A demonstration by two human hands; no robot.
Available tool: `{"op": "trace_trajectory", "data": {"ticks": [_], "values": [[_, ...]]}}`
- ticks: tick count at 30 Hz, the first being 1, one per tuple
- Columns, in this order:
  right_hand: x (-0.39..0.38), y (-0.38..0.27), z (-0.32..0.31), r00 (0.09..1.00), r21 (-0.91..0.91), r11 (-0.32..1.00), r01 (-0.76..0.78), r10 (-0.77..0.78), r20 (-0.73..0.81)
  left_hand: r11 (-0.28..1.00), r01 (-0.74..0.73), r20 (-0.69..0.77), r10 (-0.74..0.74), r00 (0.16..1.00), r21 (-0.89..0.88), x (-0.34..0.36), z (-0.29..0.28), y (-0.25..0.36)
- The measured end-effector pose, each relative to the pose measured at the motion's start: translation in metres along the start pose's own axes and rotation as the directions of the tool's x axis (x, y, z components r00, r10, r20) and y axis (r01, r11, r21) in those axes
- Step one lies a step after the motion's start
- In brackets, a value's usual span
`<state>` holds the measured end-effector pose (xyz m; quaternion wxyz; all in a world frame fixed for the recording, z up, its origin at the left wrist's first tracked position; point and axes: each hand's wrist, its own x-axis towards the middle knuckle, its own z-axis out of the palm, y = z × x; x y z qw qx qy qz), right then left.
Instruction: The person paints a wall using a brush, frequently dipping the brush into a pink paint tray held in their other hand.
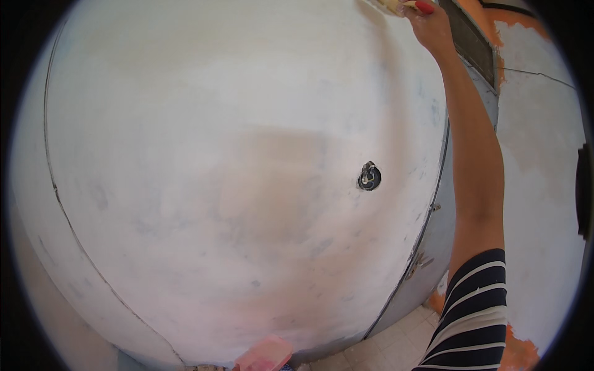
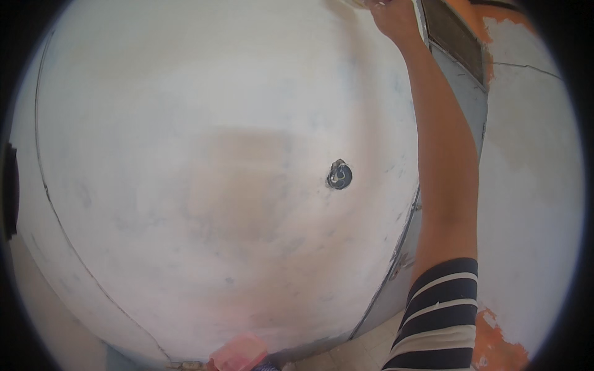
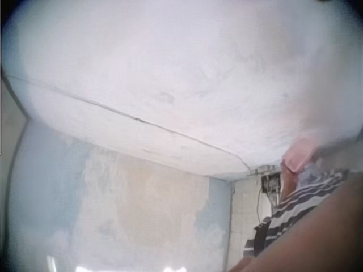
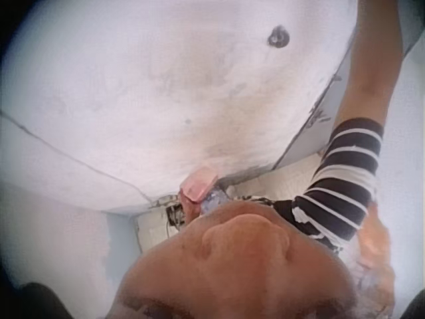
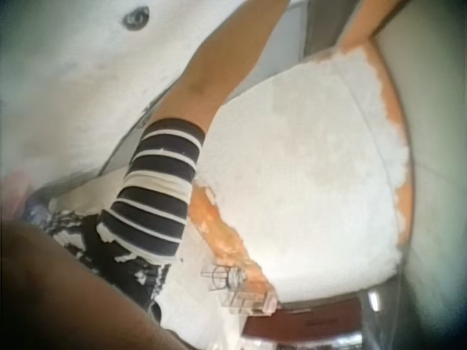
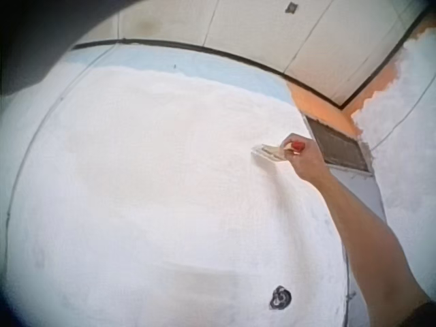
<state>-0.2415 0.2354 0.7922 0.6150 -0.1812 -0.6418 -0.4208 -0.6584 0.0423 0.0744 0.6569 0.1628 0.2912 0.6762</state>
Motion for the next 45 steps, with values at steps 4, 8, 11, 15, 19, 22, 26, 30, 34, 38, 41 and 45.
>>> {"op": "trace_trajectory", "data": {"ticks": [4, 8, 11, 15, 19, 22, 26, 30, 34, 38, 41, 45], "values": [[-0.086, -0.018, 0.017, 0.967, -0.124, 0.992, 0.004, 0.027, 0.253, 1.0, -0.011, -0.035, 0.011, 0.999, 0.001, -0.016, -0.001, 0.009], [-0.21, -0.085, -0.015, 0.81, 0.094, 0.983, -0.156, 0.073, 0.581, 1.0, 0.005, 0.069, -0.005, 0.998, -0.001, -0.018, 0.004, 0.012], [-0.262, -0.123, -0.041, 0.717, 0.284, 0.956, -0.08, -0.142, 0.682, 1.0, 0.011, 0.055, -0.013, 0.998, 0.026, -0.007, 0.001, 0.002], [-0.208, -0.119, -0.033, 0.605, 0.201, 0.882, -0.425, 0.112, 0.788, 1.0, 0.003, 0.015, -0.004, 1.0, 0.03, -0.004, -0.006, -0.006], [-0.091, -0.033, -0.007, 0.843, 0.269, 0.951, -0.152, -0.017, 0.538, 0.991, -0.05, 0.071, 0.041, 0.997, 0.126, 0.007, 0.012, -0.012], [-0.016, 0.001, -0.003, 0.95, 0.087, 0.995, -0.049, 0.02, 0.311, 0.958, -0.159, 0.109, 0.136, 0.985, 0.24, 0.002, 0.018, -0.011], [-0.018, -0.006, 0.003, 0.975, -0.019, 0.992, -0.121, 0.123, 0.185, 0.802, -0.345, 0.147, 0.314, 0.938, 0.487, -0.014, 0.022, -0.004], [-0.12, -0.011, 0.02, 0.976, 0.025, 0.995, 0.099, -0.102, 0.195, 0.646, -0.394, 0.247, 0.31, 0.918, 0.654, -0.007, -0.012, -0.001], [-0.218, -0.097, -0.02, 0.797, 0.203, 0.942, -0.268, 0.098, 0.596, 0.889, -0.237, 0.117, 0.207, 0.971, 0.392, 0.003, -0.003, -0.002], [-0.26, -0.147, -0.041, 0.483, 0.214, 0.911, -0.351, -0.02, 0.876, 0.956, -0.139, 0.063, 0.127, 0.99, 0.257, 0.008, -0.002, -0.002], [-0.24, -0.133, -0.037, 0.434, 0.2, 0.905, -0.375, -0.019, 0.901, 0.978, -0.096, 0.068, 0.085, 0.994, 0.183, 0.014, 0.003, -0.005], [-0.133, -0.077, 0.006, 0.618, 0.219, 0.898, -0.381, 0.072, 0.783, 0.994, -0.061, 0.028, 0.059, 0.998, 0.089, 0.007, -0.004, 0.0]]}}
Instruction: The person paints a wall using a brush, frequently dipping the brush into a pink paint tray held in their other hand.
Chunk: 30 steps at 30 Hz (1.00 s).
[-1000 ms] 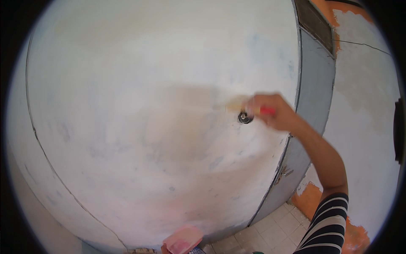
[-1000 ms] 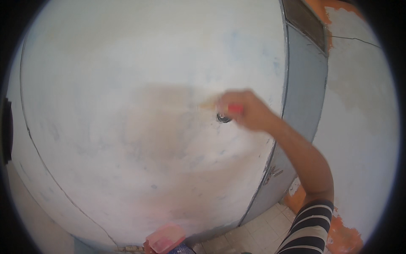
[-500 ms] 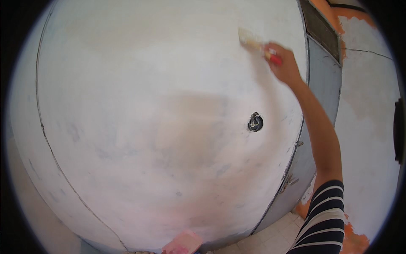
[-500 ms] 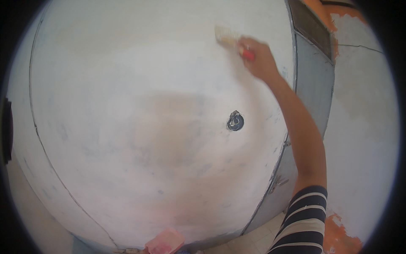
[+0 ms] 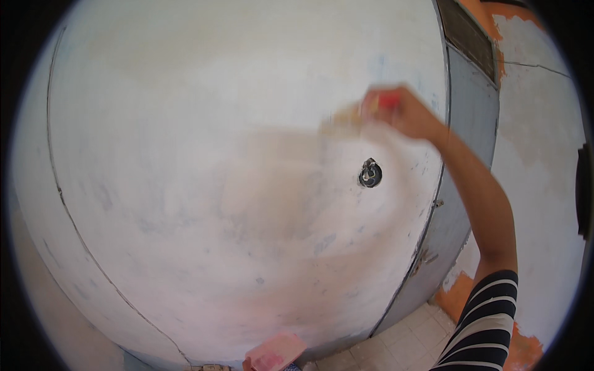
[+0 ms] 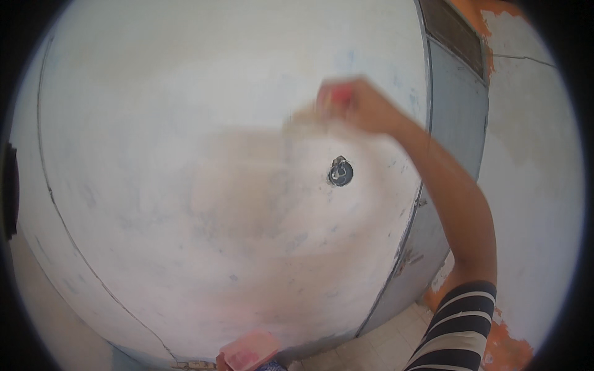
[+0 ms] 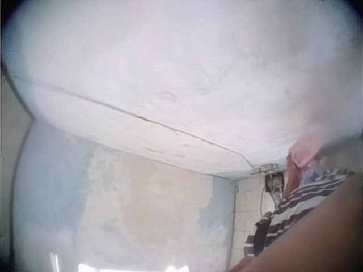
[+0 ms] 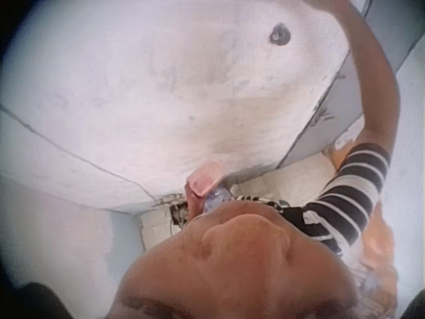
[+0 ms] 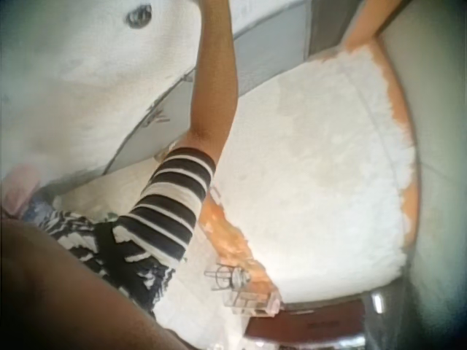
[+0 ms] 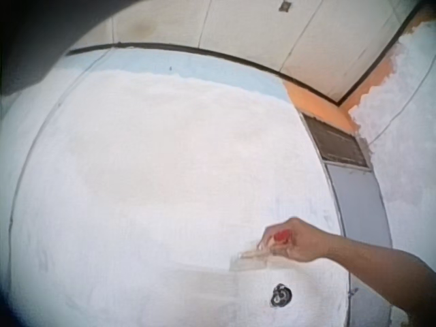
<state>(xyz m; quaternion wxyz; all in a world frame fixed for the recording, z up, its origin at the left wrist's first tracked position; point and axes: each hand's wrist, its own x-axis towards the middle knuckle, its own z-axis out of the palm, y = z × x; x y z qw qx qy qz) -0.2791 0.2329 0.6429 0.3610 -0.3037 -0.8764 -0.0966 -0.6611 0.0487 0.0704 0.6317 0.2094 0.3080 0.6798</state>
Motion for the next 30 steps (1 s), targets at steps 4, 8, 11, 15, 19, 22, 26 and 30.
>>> {"op": "trace_trajectory", "data": {"ticks": [4, 8, 11, 15, 19, 22, 26, 30], "values": [[0.078, 0.013, -0.111, 0.816, -0.416, 0.903, 0.105, -0.318, -0.483, 0.981, 0.086, 0.045, -0.079, 0.996, -0.171, 0.01, 0.008, -0.005], [0.082, 0.0, -0.084, 0.701, -0.374, 0.928, -0.004, -0.264, -0.662, 0.989, -0.128, 0.085, 0.122, 0.989, 0.068, 0.005, -0.021, -0.017], [0.03, 0.037, -0.005, 0.798, -0.59, 0.801, 0.097, -0.417, -0.435, 0.998, -0.019, -0.134, 0.01, 0.991, -0.061, 0.004, -0.023, -0.014], [-0.11, 0.023, 0.128, 0.952, -0.57, 0.81, 0.139, -0.268, -0.149, 0.932, -0.252, 0.104, 0.233, 0.967, 0.26, 0.002, -0.059, -0.026], [-0.209, -0.025, 0.199, 0.98, -0.272, 0.959, 0.075, -0.02, 0.197, 0.989, -0.075, -0.066, 0.084, 0.994, 0.131, -0.006, -0.034, -0.013], [-0.197, -0.032, 0.188, 0.926, -0.167, 0.981, 0.1, -0.031, 0.375, 0.993, -0.005, -0.067, 0.013, 0.998, 0.117, 0.001, -0.029, -0.016], [-0.086, -0.023, 0.092, 0.996, 0.108, 0.994, 0.005, -0.015, 0.088, 0.827, -0.194, 0.115, 0.157, 0.981, 0.528, -0.003, -0.024, -0.016], [0.05, 0.004, -0.057, 0.97, -0.024, 0.978, 0.207, -0.209, -0.122, 0.998, -0.018, -0.107, 0.011, 0.994, -0.068, -0.004, -0.032, -0.035]]}}
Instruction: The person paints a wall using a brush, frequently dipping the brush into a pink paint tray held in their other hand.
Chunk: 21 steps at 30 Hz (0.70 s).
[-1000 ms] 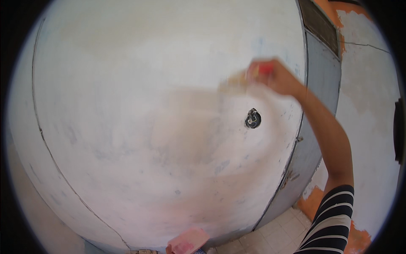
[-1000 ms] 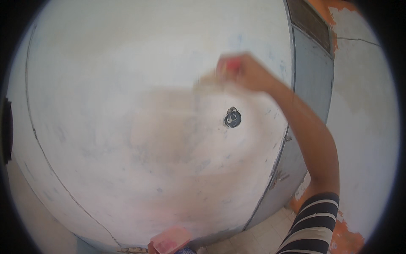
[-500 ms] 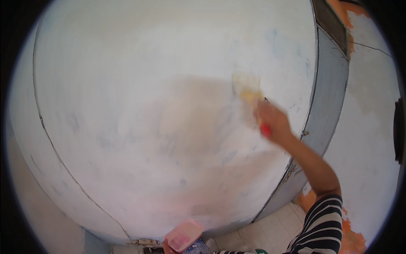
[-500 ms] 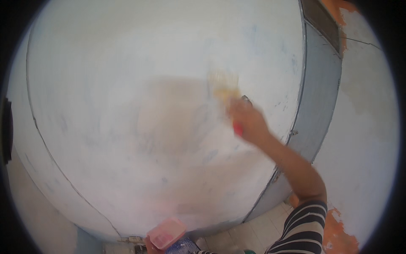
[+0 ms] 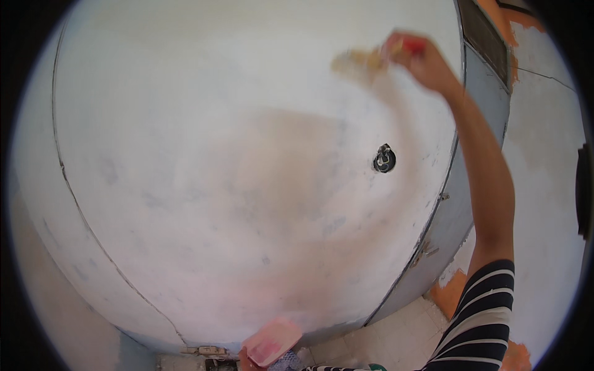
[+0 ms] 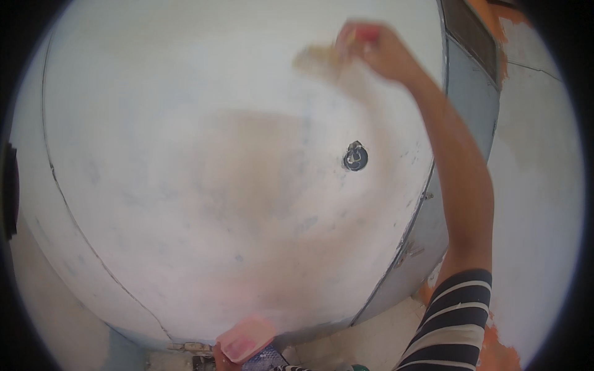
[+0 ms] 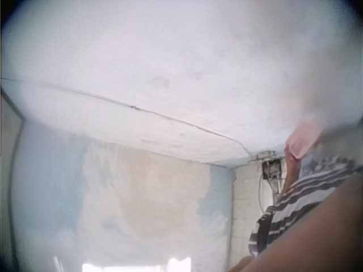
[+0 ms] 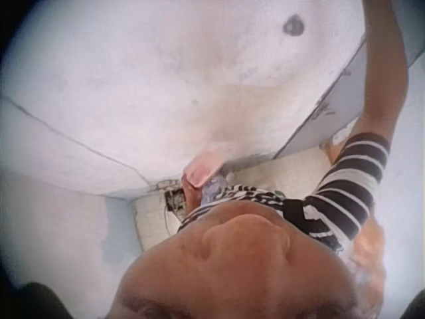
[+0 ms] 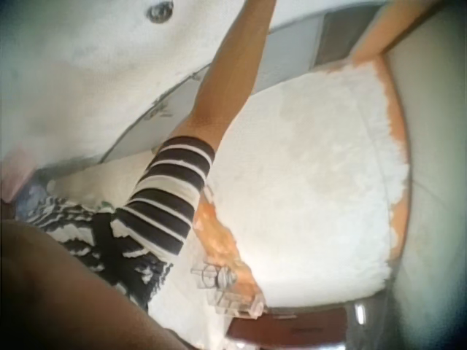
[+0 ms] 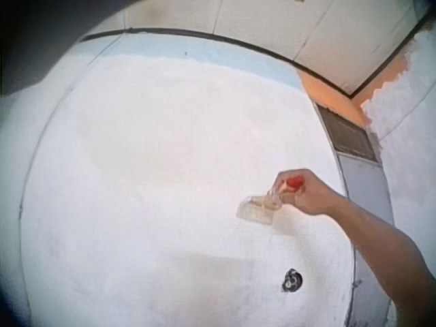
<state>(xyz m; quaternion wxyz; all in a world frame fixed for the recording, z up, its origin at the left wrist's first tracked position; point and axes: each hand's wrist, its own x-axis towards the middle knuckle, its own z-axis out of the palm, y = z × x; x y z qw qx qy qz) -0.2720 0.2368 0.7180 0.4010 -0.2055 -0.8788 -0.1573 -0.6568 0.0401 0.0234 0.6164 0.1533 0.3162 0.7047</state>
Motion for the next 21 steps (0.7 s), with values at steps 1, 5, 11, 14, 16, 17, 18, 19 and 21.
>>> {"op": "trace_trajectory", "data": {"ticks": [1, 5, 11, 14, 16, 17, 18, 19, 21], "values": [[0.028, -0.006, -0.015, 0.988, -0.196, 0.98, -0.045, 0.014, -0.156, 0.989, -0.134, -0.021, 0.135, 0.991, 0.068, -0.002, -0.013, -0.006], [0.072, -0.017, -0.038, 0.851, -0.35, 0.936, -0.042, -0.15, -0.503, 0.854, -0.214, 0.079, 0.201, 0.976, 0.475, -0.005, -0.022, 0.01], [-0.017, 0.002, 0.072, 0.907, -0.47, 0.881, 0.051, -0.237, -0.347, 0.999, -0.051, -0.086, 0.051, 0.995, 0.001, -0.019, -0.011, 0.026], [-0.092, -0.034, 0.121, 0.945, -0.312, 0.935, 0.167, -0.242, -0.218, 1.0, -0.004, -0.132, 0.004, 0.991, -0.001, -0.035, 0.0, 0.034], [-0.113, -0.071, 0.119, 0.997, -0.106, 0.994, 0.014, -0.006, 0.077, 1.0, 0.016, -0.166, -0.013, 0.986, 0.017, -0.038, -0.002, 0.033], [-0.111, -0.077, 0.113, 0.988, -0.032, 0.998, -0.048, 0.052, 0.147, 0.999, 0.038, -0.198, -0.032, 0.98, 0.027, -0.038, -0.004, 0.033], [-0.107, -0.08, 0.108, 0.97, 0.038, 0.992, -0.118, 0.107, 0.218, 0.999, 0.039, -0.197, -0.032, 0.98, 0.035, -0.04, -0.005, 0.035], [-0.095, -0.08, 0.1, 0.953, 0.062, 0.982, -0.181, 0.16, 0.256, 0.998, 0.029, -0.156, -0.021, 0.988, 0.049, -0.039, -0.004, 0.033], [-0.056, -0.071, 0.081, 0.91, 0.056, 0.955, -0.291, 0.259, 0.323, 0.998, 0.013, -0.11, -0.006, 0.994, 0.059, -0.036, -0.011, 0.026]]}}
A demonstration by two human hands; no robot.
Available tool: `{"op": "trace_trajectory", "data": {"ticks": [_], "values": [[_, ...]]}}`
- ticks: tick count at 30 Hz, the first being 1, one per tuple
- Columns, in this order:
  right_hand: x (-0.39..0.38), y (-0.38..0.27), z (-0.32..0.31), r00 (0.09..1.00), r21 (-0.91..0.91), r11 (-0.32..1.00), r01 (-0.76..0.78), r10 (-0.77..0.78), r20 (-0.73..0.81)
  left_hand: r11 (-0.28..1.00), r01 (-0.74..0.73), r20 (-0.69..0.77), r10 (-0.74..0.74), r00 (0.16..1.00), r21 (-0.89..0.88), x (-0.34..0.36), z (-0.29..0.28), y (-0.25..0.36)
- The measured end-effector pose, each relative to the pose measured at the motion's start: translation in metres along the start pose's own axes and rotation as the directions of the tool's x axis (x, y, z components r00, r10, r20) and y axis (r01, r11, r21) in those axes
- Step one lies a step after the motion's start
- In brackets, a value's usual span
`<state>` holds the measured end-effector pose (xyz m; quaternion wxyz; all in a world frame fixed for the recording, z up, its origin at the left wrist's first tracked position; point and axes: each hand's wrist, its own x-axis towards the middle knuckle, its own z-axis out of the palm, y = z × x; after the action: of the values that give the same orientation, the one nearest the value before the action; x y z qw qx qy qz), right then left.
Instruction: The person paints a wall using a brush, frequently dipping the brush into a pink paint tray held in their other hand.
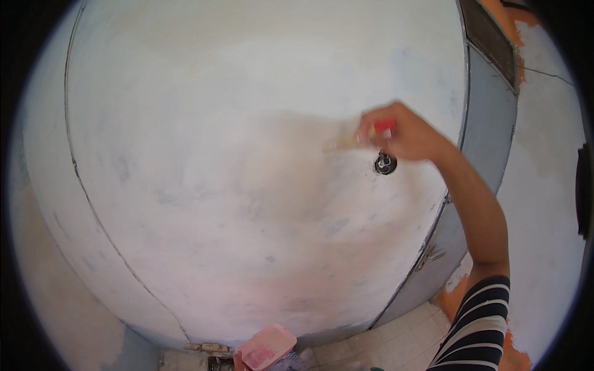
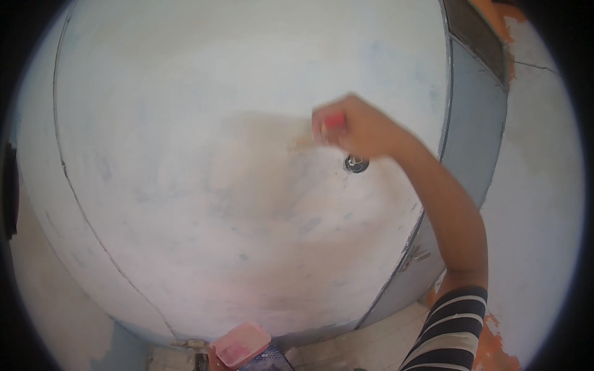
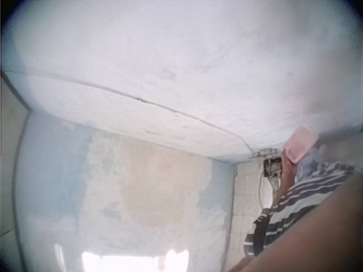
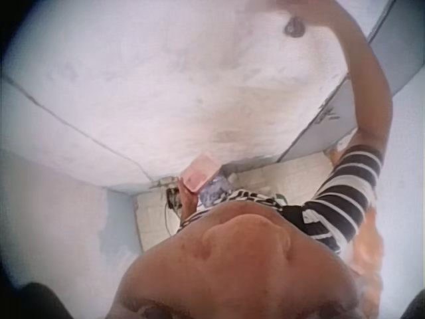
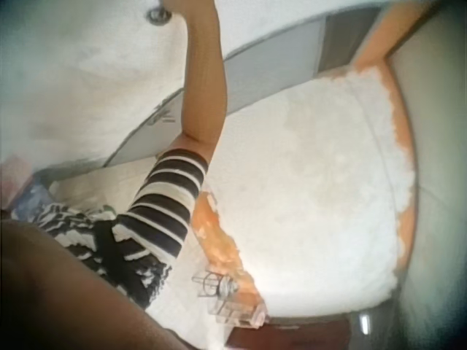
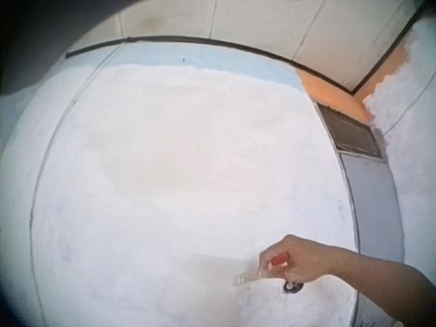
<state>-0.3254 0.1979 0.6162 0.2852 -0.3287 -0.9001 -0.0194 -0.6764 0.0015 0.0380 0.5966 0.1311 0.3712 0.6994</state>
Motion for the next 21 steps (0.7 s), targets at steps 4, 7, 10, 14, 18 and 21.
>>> {"op": "trace_trajectory", "data": {"ticks": [4, 7, 10, 14, 18, 21], "values": [[0.072, 0.019, -0.095, 0.975, -0.02, 0.992, 0.128, -0.129, -0.18, 0.996, -0.077, 0.087, 0.072, 0.994, 0.051, 0.006, 0.002, -0.023], [0.098, 0.009, -0.154, 0.858, -0.232, 0.961, 0.15, -0.243, -0.452, 0.898, -0.293, 0.204, 0.236, 0.95, 0.328, -0.01, 0.024, -0.009], [0.109, -0.005, -0.146, 0.674, -0.348, 0.933, 0.088, -0.313, -0.669, 0.783, -0.418, 0.266, 0.327, 0.907, 0.461, -0.018, 0.02, -0.012], [0.103, 0.037, -0.126, 0.566, -0.568, 0.823, 0.002, -0.469, -0.678, 0.976, -0.014, 0.041, 0.024, 0.999, -0.218, -0.017, 0.029, -0.009], [0.072, 0.048, -0.072, 0.684, -0.593, 0.799, 0.094, -0.485, -0.545, 0.985, -0.167, 0.161, 0.159, 0.974, 0.037, -0.006, 0.025, -0.011], [0.028, 0.039, -0.038, 0.817, -0.47, 0.864, 0.181, -0.398, -0.418, 0.8, -0.435, 0.332, 0.313, 0.89, 0.413, -0.024, 0.054, 0.015]]}}
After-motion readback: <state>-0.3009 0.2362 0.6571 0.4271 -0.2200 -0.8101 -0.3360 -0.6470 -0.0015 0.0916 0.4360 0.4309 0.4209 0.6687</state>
